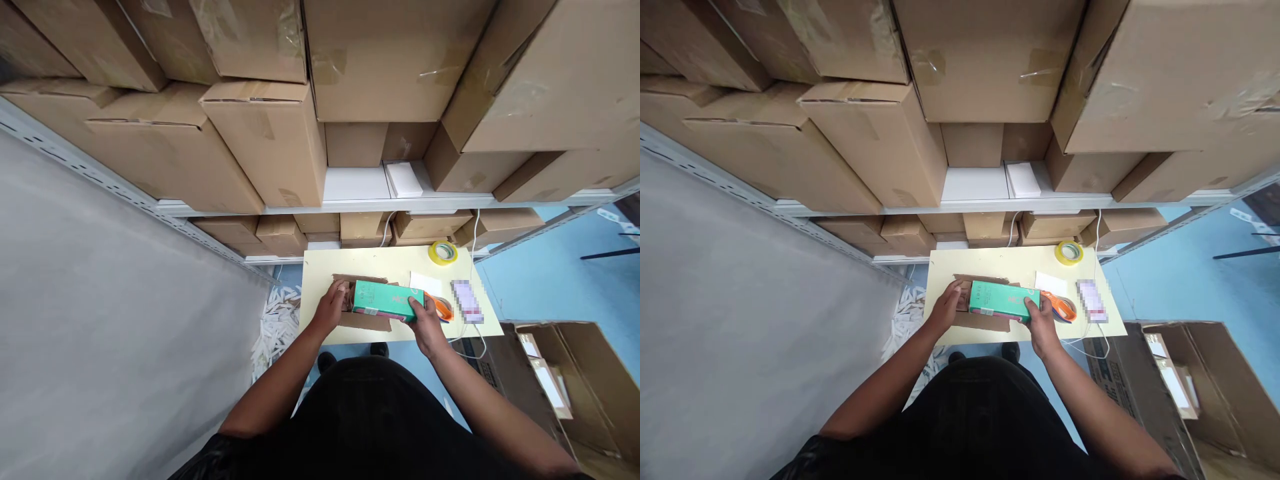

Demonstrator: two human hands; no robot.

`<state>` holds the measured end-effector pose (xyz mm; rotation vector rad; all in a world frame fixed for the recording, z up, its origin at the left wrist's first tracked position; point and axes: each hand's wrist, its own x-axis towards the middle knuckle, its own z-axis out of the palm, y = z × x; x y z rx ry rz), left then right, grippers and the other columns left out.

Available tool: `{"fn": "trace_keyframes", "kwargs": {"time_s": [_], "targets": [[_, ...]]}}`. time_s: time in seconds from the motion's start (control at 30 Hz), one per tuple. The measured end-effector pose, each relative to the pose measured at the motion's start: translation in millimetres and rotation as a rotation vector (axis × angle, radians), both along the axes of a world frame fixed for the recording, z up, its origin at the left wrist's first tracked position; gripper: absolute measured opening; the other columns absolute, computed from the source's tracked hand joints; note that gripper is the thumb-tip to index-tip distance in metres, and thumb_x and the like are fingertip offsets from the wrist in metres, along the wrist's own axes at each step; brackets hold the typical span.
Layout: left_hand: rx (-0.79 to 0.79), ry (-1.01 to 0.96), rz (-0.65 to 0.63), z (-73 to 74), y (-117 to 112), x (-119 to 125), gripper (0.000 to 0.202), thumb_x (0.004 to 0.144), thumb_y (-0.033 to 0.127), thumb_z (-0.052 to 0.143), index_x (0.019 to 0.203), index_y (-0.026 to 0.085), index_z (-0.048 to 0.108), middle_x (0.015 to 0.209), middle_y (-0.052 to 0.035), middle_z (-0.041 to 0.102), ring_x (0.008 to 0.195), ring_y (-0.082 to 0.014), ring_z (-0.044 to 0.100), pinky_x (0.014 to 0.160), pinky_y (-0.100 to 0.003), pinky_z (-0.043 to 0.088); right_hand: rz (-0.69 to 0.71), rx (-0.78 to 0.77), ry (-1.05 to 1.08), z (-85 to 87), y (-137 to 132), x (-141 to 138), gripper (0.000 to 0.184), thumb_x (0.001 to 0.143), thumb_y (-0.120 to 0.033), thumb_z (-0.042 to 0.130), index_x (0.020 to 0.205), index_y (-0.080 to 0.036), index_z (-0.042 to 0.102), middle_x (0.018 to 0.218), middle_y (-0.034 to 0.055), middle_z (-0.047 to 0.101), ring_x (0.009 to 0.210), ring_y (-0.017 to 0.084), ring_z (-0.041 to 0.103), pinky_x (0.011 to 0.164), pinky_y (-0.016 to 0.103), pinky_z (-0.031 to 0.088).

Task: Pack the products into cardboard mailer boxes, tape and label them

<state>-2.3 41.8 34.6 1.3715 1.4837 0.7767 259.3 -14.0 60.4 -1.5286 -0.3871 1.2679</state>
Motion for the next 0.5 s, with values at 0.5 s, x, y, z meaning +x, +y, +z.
{"fn": "trace_keyframes", "kwargs": {"time_s": [0.5], "targets": [[-0.073, 0.907, -0.25, -15.3, 25.8, 31.2, 0.101, 0.085, 0.041, 0.066, 0.165, 0.019, 0.008, 0.149, -0.0225, 0.043, 0.12, -0.0374, 0.054, 0.083, -0.041, 0.052, -0.055, -0.037, -0.089, -9.6, -12.0, -8.0, 0.056, 0.076, -0.056, 0.078, 0.12, -0.031, 0.053, 0.116, 0.0009, 0.063, 0.095, 0.02, 0.064, 0.065, 0.029, 0.057]]}}
